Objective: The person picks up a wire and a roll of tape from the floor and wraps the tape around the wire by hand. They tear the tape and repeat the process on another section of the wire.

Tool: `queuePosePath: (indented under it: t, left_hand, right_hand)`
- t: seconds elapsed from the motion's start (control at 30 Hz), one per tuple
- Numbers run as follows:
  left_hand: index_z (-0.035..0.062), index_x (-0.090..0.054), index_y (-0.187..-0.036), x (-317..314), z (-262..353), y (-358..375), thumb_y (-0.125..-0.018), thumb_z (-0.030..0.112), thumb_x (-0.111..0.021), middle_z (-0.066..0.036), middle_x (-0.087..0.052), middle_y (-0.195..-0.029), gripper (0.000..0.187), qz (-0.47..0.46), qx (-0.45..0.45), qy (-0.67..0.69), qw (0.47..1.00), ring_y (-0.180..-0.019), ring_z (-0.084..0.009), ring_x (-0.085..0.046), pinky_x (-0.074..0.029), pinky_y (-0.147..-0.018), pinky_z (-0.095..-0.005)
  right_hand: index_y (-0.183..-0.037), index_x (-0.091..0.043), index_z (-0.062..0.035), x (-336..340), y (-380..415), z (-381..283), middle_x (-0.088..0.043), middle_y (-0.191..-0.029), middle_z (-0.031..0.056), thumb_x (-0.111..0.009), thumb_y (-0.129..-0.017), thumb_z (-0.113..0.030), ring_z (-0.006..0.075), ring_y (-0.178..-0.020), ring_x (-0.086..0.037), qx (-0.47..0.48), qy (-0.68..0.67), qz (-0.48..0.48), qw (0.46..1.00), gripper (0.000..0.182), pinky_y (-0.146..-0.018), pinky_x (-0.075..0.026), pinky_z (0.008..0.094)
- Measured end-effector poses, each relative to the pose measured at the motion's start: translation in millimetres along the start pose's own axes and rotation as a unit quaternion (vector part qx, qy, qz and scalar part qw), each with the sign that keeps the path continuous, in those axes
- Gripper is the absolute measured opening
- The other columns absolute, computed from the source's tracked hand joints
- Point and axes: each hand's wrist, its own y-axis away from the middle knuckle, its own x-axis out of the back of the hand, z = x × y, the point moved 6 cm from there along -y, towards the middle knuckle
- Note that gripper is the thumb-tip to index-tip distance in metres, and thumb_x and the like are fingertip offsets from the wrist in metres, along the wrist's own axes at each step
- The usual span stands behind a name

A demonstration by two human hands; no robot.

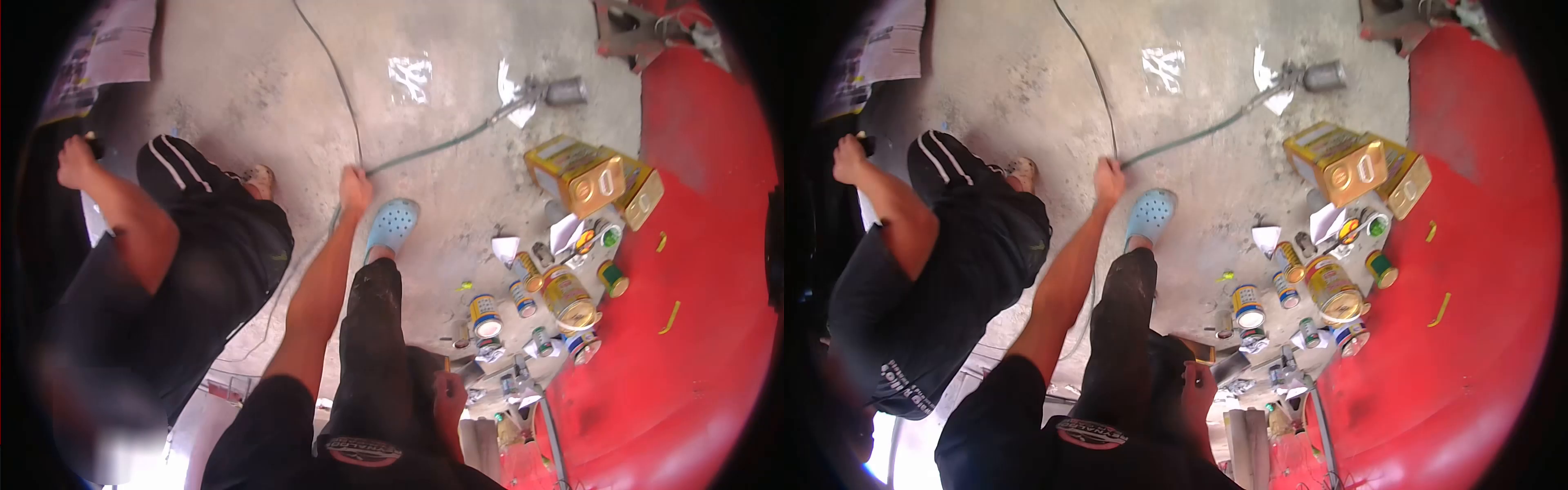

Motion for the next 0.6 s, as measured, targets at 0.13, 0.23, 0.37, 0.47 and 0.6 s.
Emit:
queuePosePath:
  t: [0.13,0.23,0.37,0.47,0.6]
  left_hand:
    - [0.0028,-0.047,-0.107,80.6,35.8,125.4,-0.104,0.019,-0.049,-0.031,-0.063,-0.091,0.016,-0.075,-0.024,0.130,0.988,-0.090,-0.0542,-0.061,-0.046,-0.071,-0.0591]
    - [0.0052,-0.052,-0.113,159.1,63.6,214.2,-0.103,0.014,-0.052,-0.026,-0.068,-0.089,0.013,-0.136,0.001,0.157,0.978,-0.083,-0.0488,-0.067,-0.051,-0.068,-0.0530]
    - [0.0031,-0.064,-0.117,232.6,105.9,300.6,-0.102,0.010,-0.055,-0.018,-0.072,-0.093,0.019,-0.162,0.009,0.196,0.967,-0.082,-0.0386,-0.071,-0.054,-0.070,-0.0450]
    - [-0.0009,-0.068,-0.117,269.2,114.3,353.1,-0.099,0.006,-0.057,-0.017,-0.073,-0.097,0.022,-0.065,-0.142,0.190,0.969,-0.085,-0.0349,-0.071,-0.055,-0.074,-0.0415]
    - [0.0016,-0.069,-0.119,317.7,126.8,418.6,-0.094,0.001,-0.061,-0.017,-0.069,-0.088,0.026,-0.014,-0.171,0.109,0.979,-0.078,-0.0365,-0.067,-0.052,-0.068,-0.0444]
  right_hand:
    - [-0.098,-0.069,-0.0031,1.4,-20.6,-68.0,-0.061,-0.076,0.0002,-0.063,-0.101,-0.019,0.0054,-0.069,-0.053,0.045,-0.095,-0.070,0.992,0.018,-0.061,-0.041,0.0236]
    - [-0.106,-0.066,-0.0020,-38.4,-41.8,-136.6,-0.059,-0.084,-0.0022,-0.056,-0.106,-0.028,0.0047,-0.074,-0.052,0.190,-0.019,-0.130,0.973,0.028,-0.065,-0.043,0.0226]
    - [-0.154,-0.039,-0.0053,-116.2,-82.5,-158.9,-0.059,-0.143,0.0169,-0.034,-0.106,-0.063,0.0281,-0.119,-0.063,0.060,-0.100,-0.327,0.938,0.075,-0.108,-0.045,0.0430]
    - [-0.152,-0.042,-0.0039,-138.2,-71.9,-227.6,-0.061,-0.139,0.0177,-0.039,-0.106,-0.059,0.0290,-0.113,-0.066,0.067,-0.230,-0.392,0.888,0.072,-0.104,-0.049,0.0445]
    - [-0.137,-0.056,0.0027,-128.0,-29.4,-302.0,-0.072,-0.119,0.0153,-0.051,-0.107,-0.032,0.0195,-0.093,-0.068,0.174,-0.143,-0.384,0.895,0.047,-0.088,-0.054,0.0339]
